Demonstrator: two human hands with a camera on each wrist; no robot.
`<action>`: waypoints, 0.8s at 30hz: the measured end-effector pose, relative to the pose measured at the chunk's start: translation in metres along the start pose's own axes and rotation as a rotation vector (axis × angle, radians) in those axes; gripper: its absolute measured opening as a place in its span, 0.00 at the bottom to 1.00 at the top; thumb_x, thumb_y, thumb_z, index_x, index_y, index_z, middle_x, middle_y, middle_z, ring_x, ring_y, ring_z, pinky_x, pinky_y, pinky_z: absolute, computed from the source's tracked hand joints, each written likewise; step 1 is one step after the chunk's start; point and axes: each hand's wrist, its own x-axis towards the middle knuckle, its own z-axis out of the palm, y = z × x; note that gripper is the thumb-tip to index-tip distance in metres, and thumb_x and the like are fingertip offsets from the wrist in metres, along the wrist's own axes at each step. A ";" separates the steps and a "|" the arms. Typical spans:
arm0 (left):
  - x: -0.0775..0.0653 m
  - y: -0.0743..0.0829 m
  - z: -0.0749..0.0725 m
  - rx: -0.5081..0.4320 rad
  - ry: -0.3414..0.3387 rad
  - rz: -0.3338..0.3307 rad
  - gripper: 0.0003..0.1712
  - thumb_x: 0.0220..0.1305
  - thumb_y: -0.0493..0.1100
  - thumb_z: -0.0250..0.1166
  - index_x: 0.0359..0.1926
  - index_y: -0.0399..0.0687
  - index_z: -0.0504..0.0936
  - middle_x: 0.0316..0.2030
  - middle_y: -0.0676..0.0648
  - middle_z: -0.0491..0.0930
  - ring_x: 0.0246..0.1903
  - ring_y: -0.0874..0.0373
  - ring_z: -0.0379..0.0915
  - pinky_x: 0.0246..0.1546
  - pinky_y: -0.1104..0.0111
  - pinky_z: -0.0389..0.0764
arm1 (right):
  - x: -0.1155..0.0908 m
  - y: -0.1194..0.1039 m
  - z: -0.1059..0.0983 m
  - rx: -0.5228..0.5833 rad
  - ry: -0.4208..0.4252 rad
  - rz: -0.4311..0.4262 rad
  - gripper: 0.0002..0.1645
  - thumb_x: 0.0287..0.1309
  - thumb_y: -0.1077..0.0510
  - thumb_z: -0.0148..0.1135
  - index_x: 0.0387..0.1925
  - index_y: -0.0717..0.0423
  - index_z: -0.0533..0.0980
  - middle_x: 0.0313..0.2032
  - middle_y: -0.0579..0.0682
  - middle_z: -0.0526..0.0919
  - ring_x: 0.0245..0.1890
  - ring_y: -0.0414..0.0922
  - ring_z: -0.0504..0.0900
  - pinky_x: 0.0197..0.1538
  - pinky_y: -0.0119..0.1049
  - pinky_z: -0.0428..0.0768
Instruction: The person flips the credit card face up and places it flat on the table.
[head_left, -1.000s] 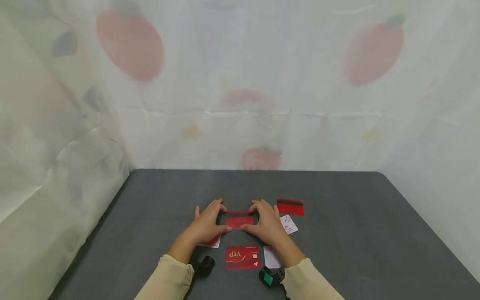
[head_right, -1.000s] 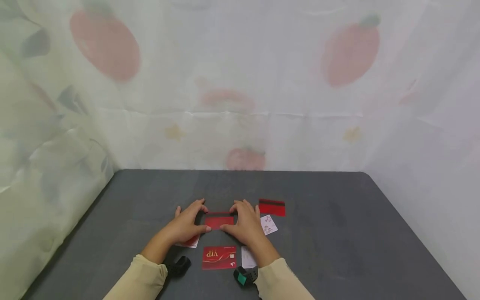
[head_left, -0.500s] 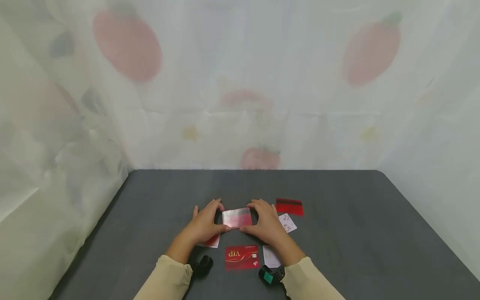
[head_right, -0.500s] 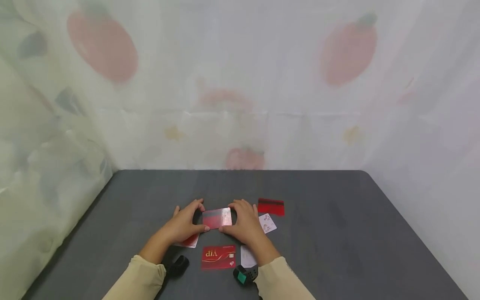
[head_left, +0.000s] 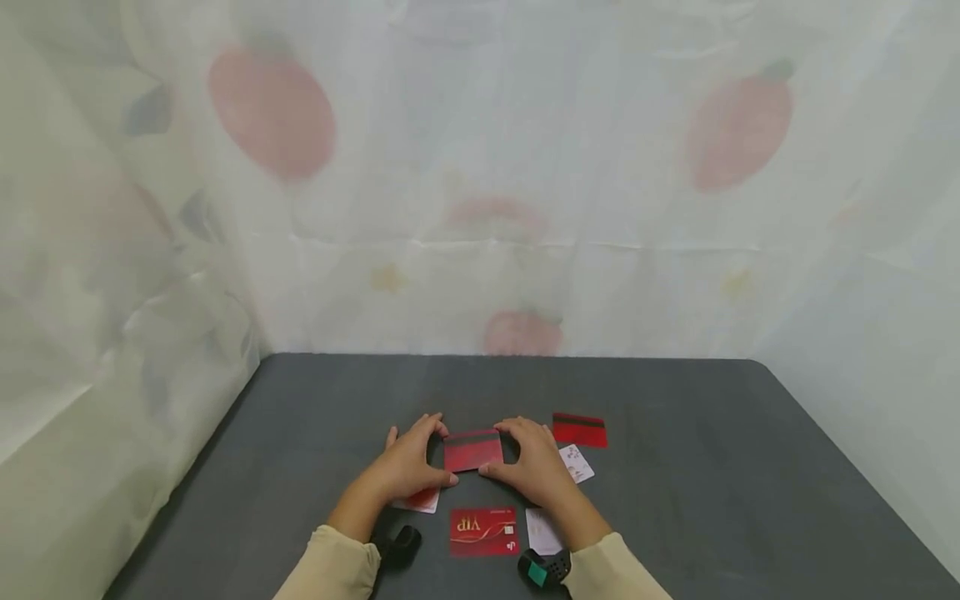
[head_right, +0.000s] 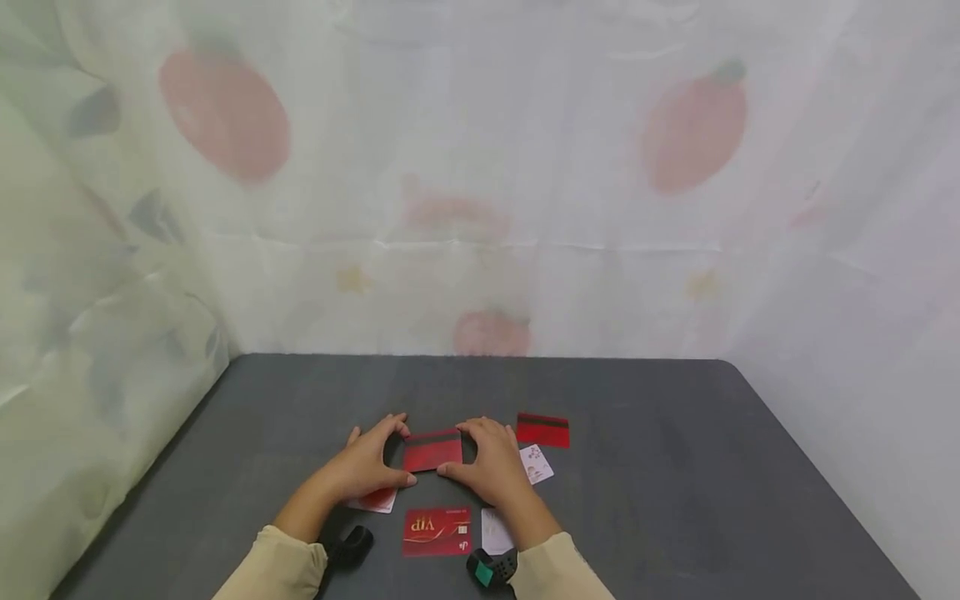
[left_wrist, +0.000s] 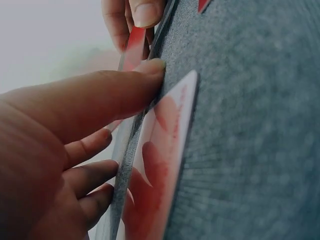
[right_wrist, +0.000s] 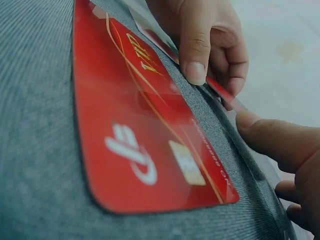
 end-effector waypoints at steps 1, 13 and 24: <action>0.000 0.001 -0.001 -0.005 0.006 -0.001 0.32 0.46 0.50 0.80 0.49 0.54 0.72 0.71 0.40 0.63 0.73 0.42 0.53 0.68 0.35 0.29 | 0.000 0.000 0.000 -0.001 0.002 -0.004 0.39 0.46 0.36 0.75 0.57 0.49 0.77 0.58 0.52 0.79 0.66 0.54 0.70 0.69 0.65 0.56; 0.004 0.006 -0.008 -0.040 0.035 0.007 0.34 0.45 0.51 0.80 0.52 0.58 0.72 0.49 0.51 0.80 0.60 0.49 0.73 0.67 0.32 0.32 | 0.001 0.001 0.001 0.023 0.005 0.006 0.42 0.48 0.37 0.74 0.61 0.52 0.74 0.60 0.53 0.78 0.65 0.55 0.70 0.70 0.62 0.57; -0.004 0.008 -0.004 -0.115 0.065 0.023 0.32 0.46 0.51 0.80 0.51 0.65 0.74 0.51 0.56 0.79 0.61 0.50 0.71 0.65 0.30 0.29 | -0.001 0.000 0.004 0.024 -0.088 -0.078 0.39 0.51 0.41 0.73 0.63 0.48 0.72 0.62 0.50 0.75 0.67 0.55 0.67 0.68 0.59 0.63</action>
